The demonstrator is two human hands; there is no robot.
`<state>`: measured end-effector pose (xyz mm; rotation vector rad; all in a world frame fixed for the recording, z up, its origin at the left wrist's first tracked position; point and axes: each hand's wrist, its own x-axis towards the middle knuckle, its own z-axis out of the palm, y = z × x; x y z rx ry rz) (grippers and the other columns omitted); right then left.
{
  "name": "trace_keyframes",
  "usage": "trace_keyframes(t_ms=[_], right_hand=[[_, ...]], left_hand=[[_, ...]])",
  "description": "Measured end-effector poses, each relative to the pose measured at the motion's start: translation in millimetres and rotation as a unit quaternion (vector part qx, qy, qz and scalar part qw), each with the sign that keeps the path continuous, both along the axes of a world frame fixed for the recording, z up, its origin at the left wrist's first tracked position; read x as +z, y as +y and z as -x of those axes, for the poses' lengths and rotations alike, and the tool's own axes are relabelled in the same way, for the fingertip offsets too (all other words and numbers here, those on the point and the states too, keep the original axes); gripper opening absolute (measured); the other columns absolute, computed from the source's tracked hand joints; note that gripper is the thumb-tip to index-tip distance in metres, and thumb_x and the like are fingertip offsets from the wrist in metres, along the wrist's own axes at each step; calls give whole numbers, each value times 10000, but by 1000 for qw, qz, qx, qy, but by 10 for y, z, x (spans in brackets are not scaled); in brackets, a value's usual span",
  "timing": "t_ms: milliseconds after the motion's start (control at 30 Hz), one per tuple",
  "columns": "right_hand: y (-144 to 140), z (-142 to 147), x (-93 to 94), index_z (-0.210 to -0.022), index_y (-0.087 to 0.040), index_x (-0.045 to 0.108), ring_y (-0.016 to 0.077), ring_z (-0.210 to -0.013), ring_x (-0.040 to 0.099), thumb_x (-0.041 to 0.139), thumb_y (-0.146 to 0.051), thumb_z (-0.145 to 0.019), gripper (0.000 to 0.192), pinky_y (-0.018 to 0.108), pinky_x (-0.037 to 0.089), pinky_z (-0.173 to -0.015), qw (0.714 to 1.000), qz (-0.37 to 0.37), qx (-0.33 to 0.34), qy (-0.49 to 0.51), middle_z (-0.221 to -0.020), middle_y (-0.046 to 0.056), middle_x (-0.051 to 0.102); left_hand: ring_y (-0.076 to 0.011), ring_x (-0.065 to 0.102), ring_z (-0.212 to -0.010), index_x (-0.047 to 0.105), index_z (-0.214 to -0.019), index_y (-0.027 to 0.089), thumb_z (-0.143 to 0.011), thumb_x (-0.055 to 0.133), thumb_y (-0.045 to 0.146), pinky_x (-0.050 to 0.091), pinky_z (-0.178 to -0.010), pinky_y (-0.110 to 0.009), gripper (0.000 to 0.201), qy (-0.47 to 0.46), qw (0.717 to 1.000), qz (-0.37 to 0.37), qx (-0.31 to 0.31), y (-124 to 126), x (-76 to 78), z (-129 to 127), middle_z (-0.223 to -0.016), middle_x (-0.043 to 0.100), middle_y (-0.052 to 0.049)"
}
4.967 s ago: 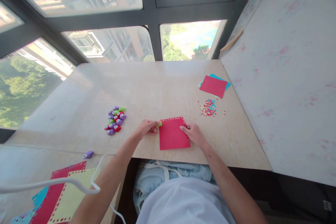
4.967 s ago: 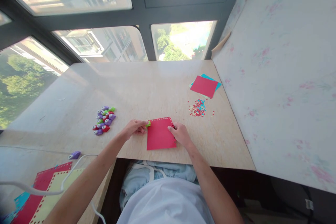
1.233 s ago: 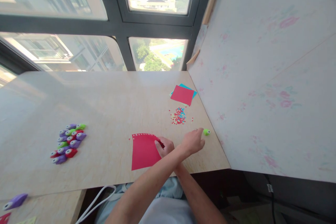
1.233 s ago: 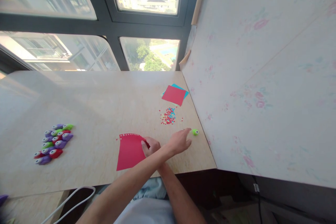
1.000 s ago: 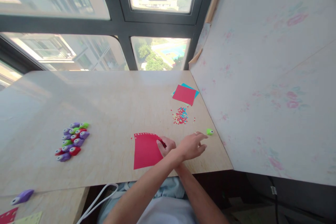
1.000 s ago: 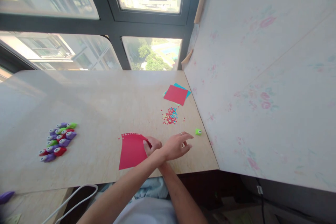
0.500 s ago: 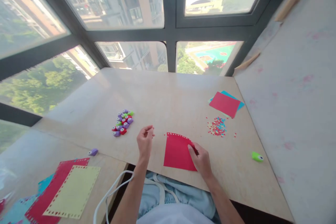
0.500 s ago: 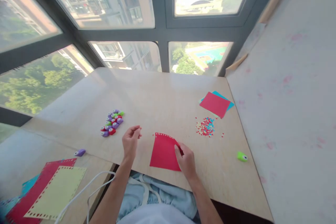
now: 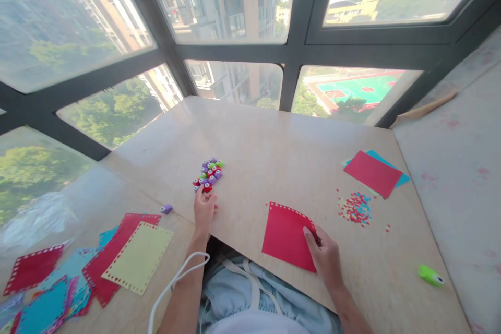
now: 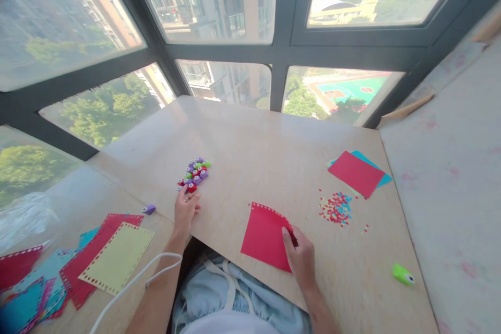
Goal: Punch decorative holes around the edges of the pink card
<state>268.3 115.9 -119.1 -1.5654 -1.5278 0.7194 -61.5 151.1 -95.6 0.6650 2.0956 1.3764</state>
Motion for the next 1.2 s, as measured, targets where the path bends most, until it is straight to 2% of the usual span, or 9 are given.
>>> trace_keyframes(t_ms=[133,433,600,700,767,833,1000,1100,1200], right_hand=[[4,-4,-4,-749,-172,661,172,-499,539,504,-552,-855,425,268,464,-516,1000,6,-4,-4,-571,21,594],[16,3,43,-719,-168,648,173,-525,554,519,-549,-846,422,248,448,-506,999,36,-14,34,-565,18,593],[23,-6,27,-732,-166,648,184,-554,573,525,-543,-845,412,258,466,-533,998,52,-8,47,-602,31,622],[24,-10,6,-748,-160,653,182,-562,577,534,-531,-845,401,257,469,-542,997,56,-8,55,-619,33,625],[22,-11,-13,-764,-159,654,181,-573,580,539,-521,-848,389,258,473,-551,996,60,-8,63,-632,33,628],[20,-10,-31,-784,-158,657,185,-593,584,538,-516,-852,383,263,478,-563,995,68,-8,73,-653,38,637],[12,-9,-37,-789,-157,652,179,-598,563,533,-518,-858,386,261,468,-561,994,76,-8,74,-658,34,623],[1,-11,-15,-722,-163,625,162,-553,521,538,-530,-851,399,247,436,-519,996,69,-15,62,-593,8,564],[-14,-9,-3,-724,-164,622,161,-556,522,544,-536,-846,399,241,430,-511,995,65,-22,75,-600,8,566]], left_hand=[[-36,516,-434,352,-1446,163,-781,620,224,388,-361,-146,719,-1,999,26,-35,76,32,60,-964,643,-68],[-93,498,-400,592,-1190,161,-791,600,349,374,-361,-164,441,53,996,46,-54,40,-36,34,-574,545,37],[-110,490,-400,604,-1170,169,-781,599,371,352,-366,-177,439,70,994,54,-71,5,6,-6,-537,523,47],[-111,480,-432,614,-1171,173,-805,572,373,397,-443,-201,419,142,987,17,-77,-46,-31,-45,-522,476,59],[-113,478,-474,649,-1131,179,-835,537,368,430,-529,-216,369,211,972,-17,-102,-89,-74,-129,-522,460,55],[-123,503,-517,692,-1047,190,-857,515,358,444,-587,-228,310,243,954,-24,-173,-125,-113,-267,-547,512,34],[-168,621,-777,714,-1001,229,-885,494,276,475,-736,-267,253,295,892,10,-342,-126,-108,-708,-863,687,-49],[-204,606,-905,701,-1072,240,-898,492,260,466,-801,-310,272,363,842,4,-399,-97,-56,-928,-954,668,-78],[-256,562,-1076,700,-1081,267,-907,496,252,428,-895,-403,268,422,813,3,-401,-96,-39,-1076,-1144,636,-107]])
